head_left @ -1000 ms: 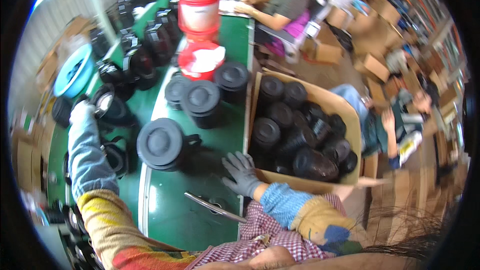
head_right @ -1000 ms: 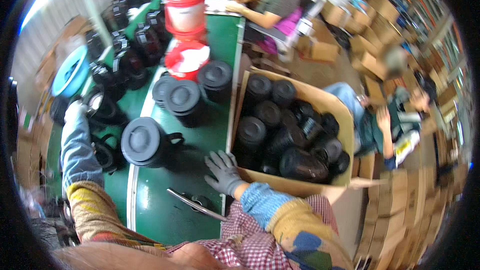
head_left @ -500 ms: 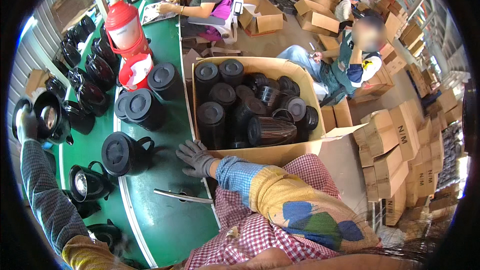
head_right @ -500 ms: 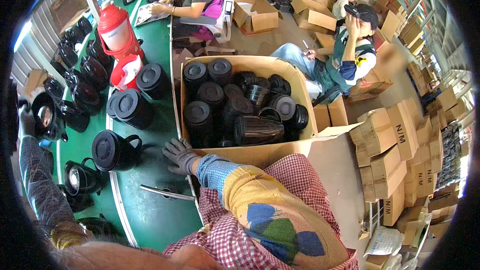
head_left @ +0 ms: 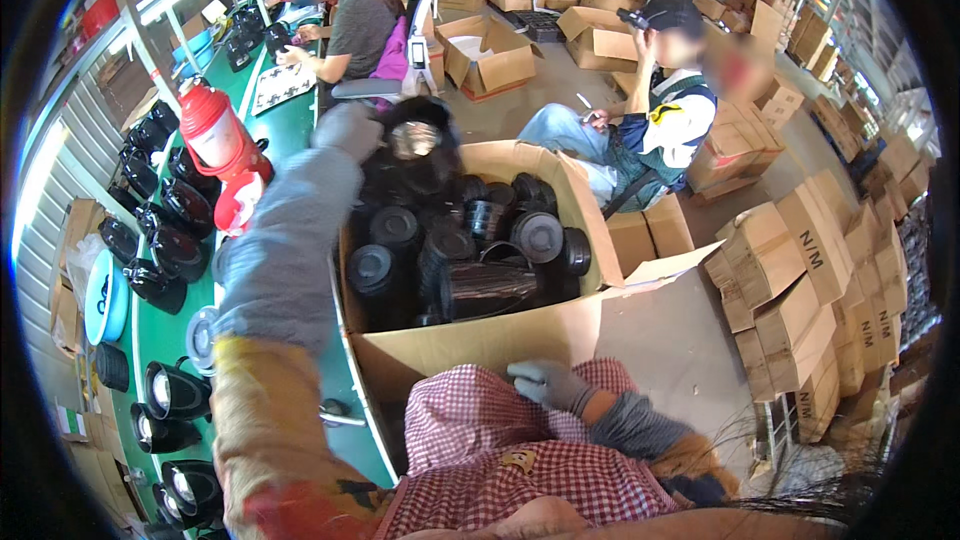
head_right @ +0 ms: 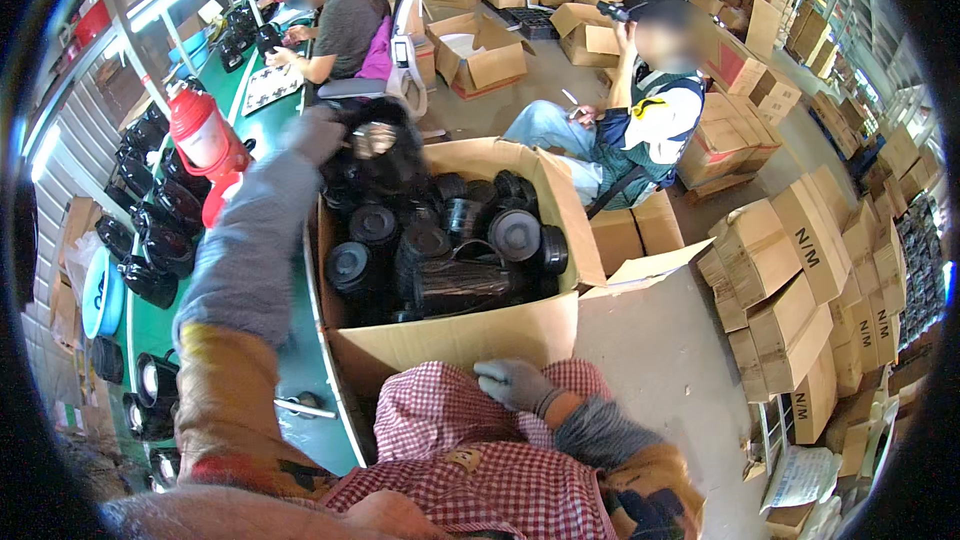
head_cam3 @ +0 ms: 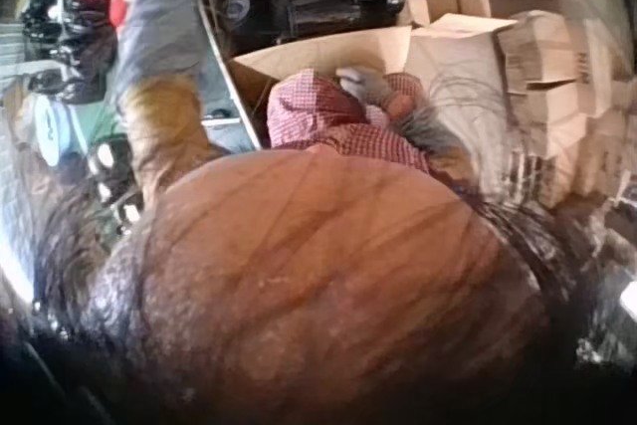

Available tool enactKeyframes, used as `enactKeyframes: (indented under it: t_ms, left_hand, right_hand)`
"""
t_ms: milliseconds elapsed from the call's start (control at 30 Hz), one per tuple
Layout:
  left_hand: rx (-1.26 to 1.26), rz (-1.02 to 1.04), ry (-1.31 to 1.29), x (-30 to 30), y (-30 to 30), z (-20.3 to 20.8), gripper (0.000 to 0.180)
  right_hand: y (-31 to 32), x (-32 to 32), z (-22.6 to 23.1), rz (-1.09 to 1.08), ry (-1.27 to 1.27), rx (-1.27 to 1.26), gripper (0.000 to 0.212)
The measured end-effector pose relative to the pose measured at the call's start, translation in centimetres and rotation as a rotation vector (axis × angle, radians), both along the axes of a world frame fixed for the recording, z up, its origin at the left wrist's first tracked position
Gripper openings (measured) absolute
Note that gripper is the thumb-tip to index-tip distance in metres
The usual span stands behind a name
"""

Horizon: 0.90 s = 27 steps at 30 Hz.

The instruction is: The person assembles black electric kettles by inserting a metal rod into the base of each kettle and placing the lid on top. The person handles the kettles one at a time from a cardboard box and places the assembled units onto a green conveyor belt.

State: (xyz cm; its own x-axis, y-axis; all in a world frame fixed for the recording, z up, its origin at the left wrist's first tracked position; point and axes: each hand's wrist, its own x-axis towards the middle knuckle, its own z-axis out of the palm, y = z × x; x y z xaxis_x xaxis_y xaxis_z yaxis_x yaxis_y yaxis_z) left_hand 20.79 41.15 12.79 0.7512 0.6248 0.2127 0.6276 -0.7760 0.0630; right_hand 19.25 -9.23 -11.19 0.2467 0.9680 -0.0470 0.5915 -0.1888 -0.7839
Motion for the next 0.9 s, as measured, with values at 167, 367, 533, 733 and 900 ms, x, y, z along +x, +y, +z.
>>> enactKeyframes:
  t_ms: [167,367,533,733,900]
  left_hand:
    - [-0.306,0.088,-0.005,15.3,-8.3,-8.7,0.034]
    - [-0.521,0.159,-0.016,24.0,-12.0,-13.7,0.038]
    - [-0.434,0.125,0.045,28.6,-11.1,-20.2,0.036]
    - [-0.282,-0.007,0.052,27.2,-11.4,-19.7,0.045]
    - [-0.092,-0.099,-0.199,18.7,-15.7,-19.5,0.043]
  right_hand:
    - [-1.2,0.7,-0.2,0.083,0.213,0.050,0.042]
    - [0.6,2.3,-0.4,0.224,0.351,-0.026,0.053]
    - [1.2,1.0,-2.8,0.307,0.466,0.114,0.057]
    - [0.3,0.9,-5.4,0.402,0.386,0.165,0.053]
    - [0.2,3.2,-2.2,0.529,0.239,0.231,0.053]
